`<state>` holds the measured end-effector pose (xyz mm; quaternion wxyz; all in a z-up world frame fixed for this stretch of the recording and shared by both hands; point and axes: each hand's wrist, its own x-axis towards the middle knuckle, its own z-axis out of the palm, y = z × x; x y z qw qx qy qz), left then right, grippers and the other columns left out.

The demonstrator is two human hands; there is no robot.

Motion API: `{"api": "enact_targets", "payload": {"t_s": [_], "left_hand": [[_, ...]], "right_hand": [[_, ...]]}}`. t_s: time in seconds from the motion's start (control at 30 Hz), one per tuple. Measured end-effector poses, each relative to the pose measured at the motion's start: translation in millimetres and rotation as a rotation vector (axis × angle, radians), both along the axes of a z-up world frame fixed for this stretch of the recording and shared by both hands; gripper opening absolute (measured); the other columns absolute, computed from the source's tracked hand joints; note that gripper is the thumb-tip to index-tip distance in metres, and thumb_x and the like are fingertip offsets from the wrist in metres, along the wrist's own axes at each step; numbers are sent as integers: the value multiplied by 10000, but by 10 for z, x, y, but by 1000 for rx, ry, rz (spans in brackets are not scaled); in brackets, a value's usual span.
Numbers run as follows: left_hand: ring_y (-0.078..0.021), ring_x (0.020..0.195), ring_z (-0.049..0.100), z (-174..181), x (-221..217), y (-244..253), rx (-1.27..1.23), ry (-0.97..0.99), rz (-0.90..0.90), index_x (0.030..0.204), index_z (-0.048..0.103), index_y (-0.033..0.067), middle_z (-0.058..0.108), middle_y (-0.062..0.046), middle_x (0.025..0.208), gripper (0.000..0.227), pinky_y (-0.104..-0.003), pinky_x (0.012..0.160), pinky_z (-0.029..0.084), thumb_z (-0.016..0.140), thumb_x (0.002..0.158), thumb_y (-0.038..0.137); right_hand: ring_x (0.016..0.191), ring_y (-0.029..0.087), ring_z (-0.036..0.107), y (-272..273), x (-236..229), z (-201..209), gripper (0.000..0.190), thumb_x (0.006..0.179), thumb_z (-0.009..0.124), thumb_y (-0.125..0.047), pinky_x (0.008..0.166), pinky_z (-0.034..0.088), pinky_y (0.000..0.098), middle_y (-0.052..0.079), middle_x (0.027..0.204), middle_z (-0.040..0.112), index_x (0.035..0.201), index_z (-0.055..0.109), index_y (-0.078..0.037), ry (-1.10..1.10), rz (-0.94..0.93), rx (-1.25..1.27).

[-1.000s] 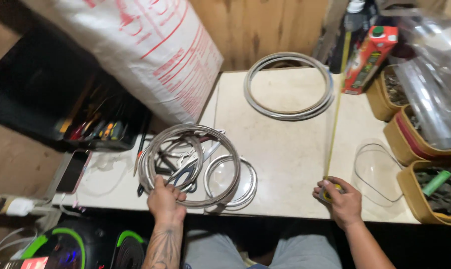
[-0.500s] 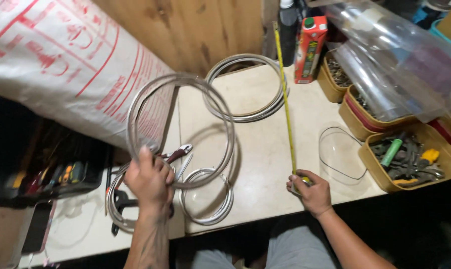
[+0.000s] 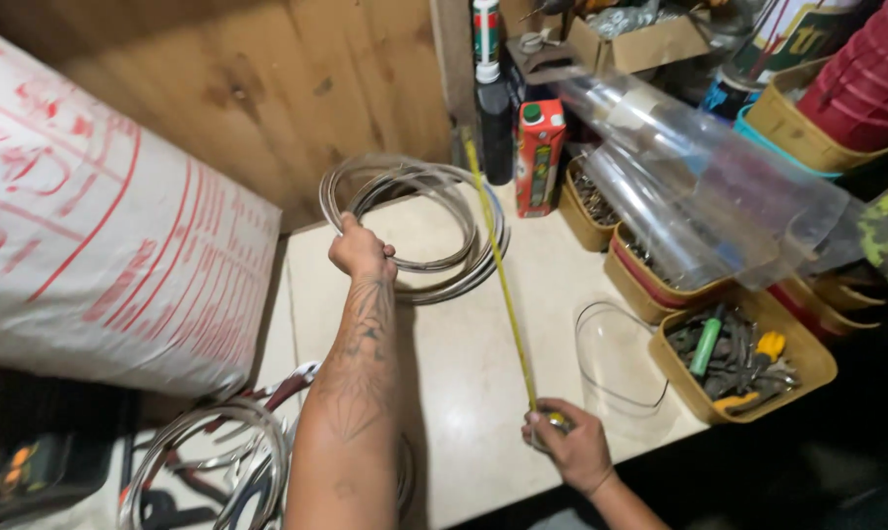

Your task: The person measures the diameter of several metal wire rings using a yellow tape measure on a cluttered workbench. After measuring, they pick up a roll of clear plastic wrap and begin wrapping it around one of the smaller wire rings.

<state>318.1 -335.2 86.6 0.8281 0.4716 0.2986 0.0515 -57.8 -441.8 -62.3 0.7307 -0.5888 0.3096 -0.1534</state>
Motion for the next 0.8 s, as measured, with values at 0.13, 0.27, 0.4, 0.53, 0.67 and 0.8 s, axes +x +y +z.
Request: {"api": "enact_targets", "payload": {"t_s": [0.13,0.27,0.4,0.53,0.67,0.8], "left_hand": [[-193,435,412,-288,205,-76,65,152,-14,886,541,52,431,-70,648,341,-298,308,311,568,1023,364],[-211,450,484,-771,406,-44,169,232,-177,902,583,48,524,-94,679,158,-339,360,394,530,906,197],[-233,581,600,-994,395,22,313,216,-358,1022,660,-64,641,-125,727,293,-412,495,453,617,802,124],[-302,927,655,-699,293,62,239,233,-456,1250,617,25,658,-107,1200,408,-376,599,566,671,857,122],[-381,1021,607,-385,160,127,318,243,-552,1303,571,13,578,-159,1307,461,-503,554,573,661,860,102],[-214,1121,679,-146,28,325,756,21,-555,1197,717,7,737,-82,1191,461,-325,935,522,740,787,216]], "right_hand": [[633,344,765,18,23,83,251,816,782,-8,637,692,418,297,757,769,988,728,168,-25,-40,92],[626,320,770,14,33,121,210,823,776,-21,649,708,417,268,738,769,947,735,143,-2,-8,56],[648,321,787,27,32,179,230,820,776,-32,670,720,426,270,747,779,964,729,141,18,-10,44],[654,318,817,9,19,139,228,828,777,-65,655,715,395,249,761,803,966,739,113,14,30,-14],[656,353,802,24,16,122,230,832,766,-33,653,710,423,277,771,781,985,729,135,-5,4,40],[653,340,775,40,31,156,231,836,762,-15,644,693,420,280,768,763,996,728,149,-19,-14,57]]}}
